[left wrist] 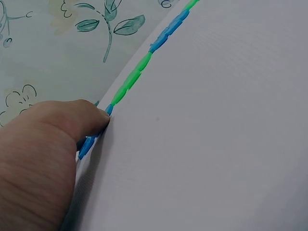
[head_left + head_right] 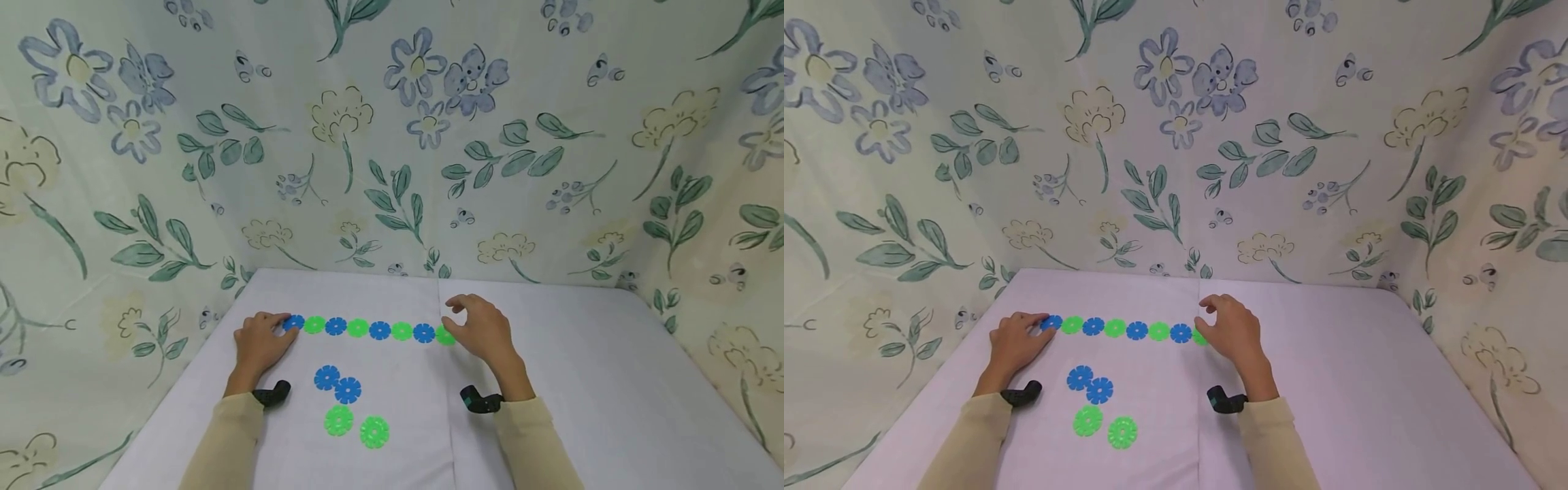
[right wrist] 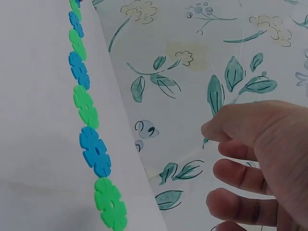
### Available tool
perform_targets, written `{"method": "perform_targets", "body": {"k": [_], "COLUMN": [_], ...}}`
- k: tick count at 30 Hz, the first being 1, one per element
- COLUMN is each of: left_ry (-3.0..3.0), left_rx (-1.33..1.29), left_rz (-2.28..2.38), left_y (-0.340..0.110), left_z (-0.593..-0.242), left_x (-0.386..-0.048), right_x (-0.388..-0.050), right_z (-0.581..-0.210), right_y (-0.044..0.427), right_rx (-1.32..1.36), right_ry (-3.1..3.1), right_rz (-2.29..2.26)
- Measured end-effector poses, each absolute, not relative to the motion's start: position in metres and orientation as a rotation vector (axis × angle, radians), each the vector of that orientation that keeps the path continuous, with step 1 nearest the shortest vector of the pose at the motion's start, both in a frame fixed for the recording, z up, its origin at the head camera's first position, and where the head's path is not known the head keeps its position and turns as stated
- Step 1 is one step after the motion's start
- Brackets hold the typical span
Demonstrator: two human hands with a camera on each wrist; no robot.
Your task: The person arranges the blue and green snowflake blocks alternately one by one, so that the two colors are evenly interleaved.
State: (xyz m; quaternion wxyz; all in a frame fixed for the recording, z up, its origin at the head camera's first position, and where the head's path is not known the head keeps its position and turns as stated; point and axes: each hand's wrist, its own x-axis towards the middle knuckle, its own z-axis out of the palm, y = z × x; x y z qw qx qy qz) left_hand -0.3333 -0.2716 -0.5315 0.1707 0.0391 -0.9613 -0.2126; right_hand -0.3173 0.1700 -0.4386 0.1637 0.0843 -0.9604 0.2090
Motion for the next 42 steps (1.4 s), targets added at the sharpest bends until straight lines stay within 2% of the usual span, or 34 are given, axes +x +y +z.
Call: {"method": "perform_targets", "body": {"k": [16,28,42], "left_ry": [-2.723,-2.728,-2.728], "left_rx": [0.104,0.118,0.115], "left_rz": [-0.631,-0.625,-0.629], "left_y": [-0.273,-0.273,-0.272], "left_z": [-0.531,-0.533,-0.533], "left_x": [-0.335,-0.334,-0.333], "right_x": [-0.301,-0.293,-0.282], "right_z": [-0.427,-0.440,-0.468], "right_y": [0.136,0.104,0.072], "right_rx": [0.475,0.660,0.902], "right_ry": [-2.520,-2.517,-2.681], "right_rz": [0.907,1.214,1.194]}}
